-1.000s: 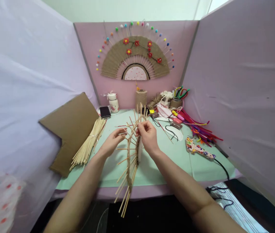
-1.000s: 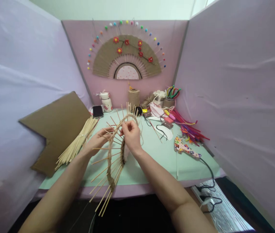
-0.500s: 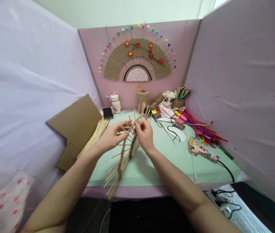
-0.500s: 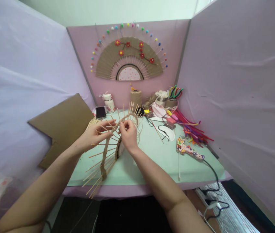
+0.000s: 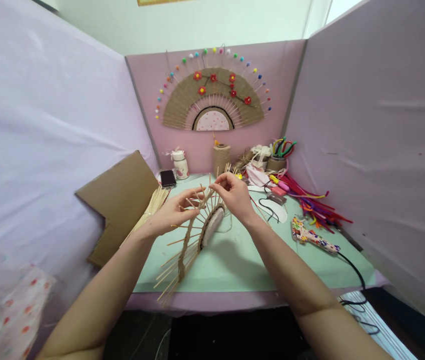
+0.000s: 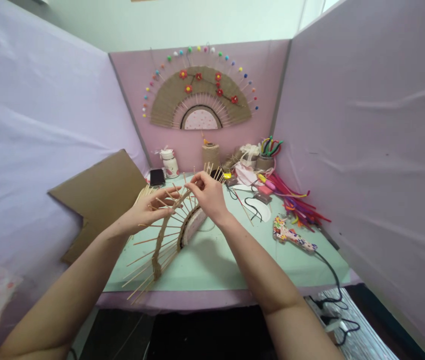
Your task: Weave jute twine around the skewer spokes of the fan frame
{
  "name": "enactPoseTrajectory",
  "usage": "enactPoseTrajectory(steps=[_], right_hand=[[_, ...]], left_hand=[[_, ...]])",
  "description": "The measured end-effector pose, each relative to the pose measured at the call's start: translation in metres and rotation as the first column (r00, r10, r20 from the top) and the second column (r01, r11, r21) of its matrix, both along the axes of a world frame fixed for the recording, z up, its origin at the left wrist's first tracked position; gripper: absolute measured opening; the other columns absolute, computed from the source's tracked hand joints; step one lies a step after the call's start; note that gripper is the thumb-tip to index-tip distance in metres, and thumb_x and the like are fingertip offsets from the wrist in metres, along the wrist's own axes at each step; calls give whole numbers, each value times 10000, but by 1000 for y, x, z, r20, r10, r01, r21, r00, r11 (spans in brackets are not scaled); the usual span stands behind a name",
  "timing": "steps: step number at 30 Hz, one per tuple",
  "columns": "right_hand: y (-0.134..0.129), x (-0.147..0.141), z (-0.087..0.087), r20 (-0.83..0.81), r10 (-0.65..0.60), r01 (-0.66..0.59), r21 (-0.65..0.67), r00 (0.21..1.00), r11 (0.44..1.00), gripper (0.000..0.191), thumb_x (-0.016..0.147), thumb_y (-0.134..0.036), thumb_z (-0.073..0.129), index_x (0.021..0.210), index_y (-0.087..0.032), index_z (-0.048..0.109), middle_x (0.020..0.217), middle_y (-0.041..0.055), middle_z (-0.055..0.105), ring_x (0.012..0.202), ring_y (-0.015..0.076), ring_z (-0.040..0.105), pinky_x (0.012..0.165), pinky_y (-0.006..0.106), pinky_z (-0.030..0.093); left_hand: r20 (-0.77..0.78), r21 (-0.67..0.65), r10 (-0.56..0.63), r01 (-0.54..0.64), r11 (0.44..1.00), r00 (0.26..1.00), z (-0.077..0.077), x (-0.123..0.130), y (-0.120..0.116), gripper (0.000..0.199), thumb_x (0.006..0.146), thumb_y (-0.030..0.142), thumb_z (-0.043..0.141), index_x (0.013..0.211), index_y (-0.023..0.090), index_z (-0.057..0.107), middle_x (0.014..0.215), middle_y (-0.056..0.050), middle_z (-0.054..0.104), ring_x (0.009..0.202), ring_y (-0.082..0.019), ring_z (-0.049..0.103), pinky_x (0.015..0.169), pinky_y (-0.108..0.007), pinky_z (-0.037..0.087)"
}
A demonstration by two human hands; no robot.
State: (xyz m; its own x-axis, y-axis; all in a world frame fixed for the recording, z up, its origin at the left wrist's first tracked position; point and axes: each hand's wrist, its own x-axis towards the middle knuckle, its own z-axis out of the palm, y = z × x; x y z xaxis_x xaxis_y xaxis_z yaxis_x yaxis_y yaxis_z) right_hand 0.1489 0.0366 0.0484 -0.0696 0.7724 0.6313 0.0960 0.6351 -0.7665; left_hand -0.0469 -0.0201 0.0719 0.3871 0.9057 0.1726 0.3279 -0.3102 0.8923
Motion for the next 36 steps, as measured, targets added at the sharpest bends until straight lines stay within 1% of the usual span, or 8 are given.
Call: enactPoseTrajectory(steps=[6,14,18,21,26,30,33,36], right_hand=[[-2,-2,8,11,12,-12,11,1000,1000,140,790,-307,639,772,-219,531,623,-56,509,556,111,457,562,254,359],[3,9,15,-46,113,-115,-43,993,992,147,780,-310,638,825,-208,542,688,-33,583,625,124,528,610,261,411],[-2,21,27,91,168,-170,14,982,985,114,807,-231,585,917,-214,557,769,-15,620,683,135,571,645,262,432],[-6,23,36,261,92,-140,174,961,975,130,859,-209,527,976,-233,579,828,10,634,736,155,583,695,283,437],[0,14,46,404,-83,-103,418,911,903,156,891,-169,477,960,-234,602,944,64,634,887,200,561,840,326,416],[13,7,56,444,-78,-142,441,893,886,114,872,-159,517,872,-228,607,904,53,634,890,207,551,845,325,400],[22,5,63,464,-61,-146,396,884,907,117,860,-153,523,806,-223,600,839,26,638,822,189,559,783,303,401],[28,8,65,474,-101,-89,363,875,928,133,845,-134,515,777,-216,595,792,20,630,764,181,552,742,295,397]], left_hand=[[-18,18,-84,85,996,996,5,3,7,557,764,347,710,1278,259,513,1272,-104,551,996,-201,582,764,-296,494],[-187,55,-119,132,990,975,7,3,18,465,803,403,651,1222,240,533,1005,-41,597,867,-163,577,743,-277,477],[-202,72,-118,135,988,972,3,3,19,497,798,429,647,1243,244,527,949,-32,586,829,-163,554,731,-281,469],[-181,86,-110,127,988,977,0,3,20,500,794,428,649,1244,244,531,965,-36,585,853,-170,542,748,-286,461],[-178,78,-87,102,992,980,-2,3,19,474,803,410,633,1236,244,538,966,-37,584,852,-173,545,742,-284,454],[-196,75,-77,93,993,978,-1,2,19,457,807,406,626,1227,244,546,954,-28,580,830,-165,543,736,-283,456],[-188,62,-76,89,994,979,-2,2,19,450,816,415,617,1223,241,543,985,-35,574,839,-163,547,745,-291,460],[-177,51,-89,99,994,980,-3,2,19,446,820,426,614,1217,236,541,990,-40,572,866,-171,550,750,-291,457]])
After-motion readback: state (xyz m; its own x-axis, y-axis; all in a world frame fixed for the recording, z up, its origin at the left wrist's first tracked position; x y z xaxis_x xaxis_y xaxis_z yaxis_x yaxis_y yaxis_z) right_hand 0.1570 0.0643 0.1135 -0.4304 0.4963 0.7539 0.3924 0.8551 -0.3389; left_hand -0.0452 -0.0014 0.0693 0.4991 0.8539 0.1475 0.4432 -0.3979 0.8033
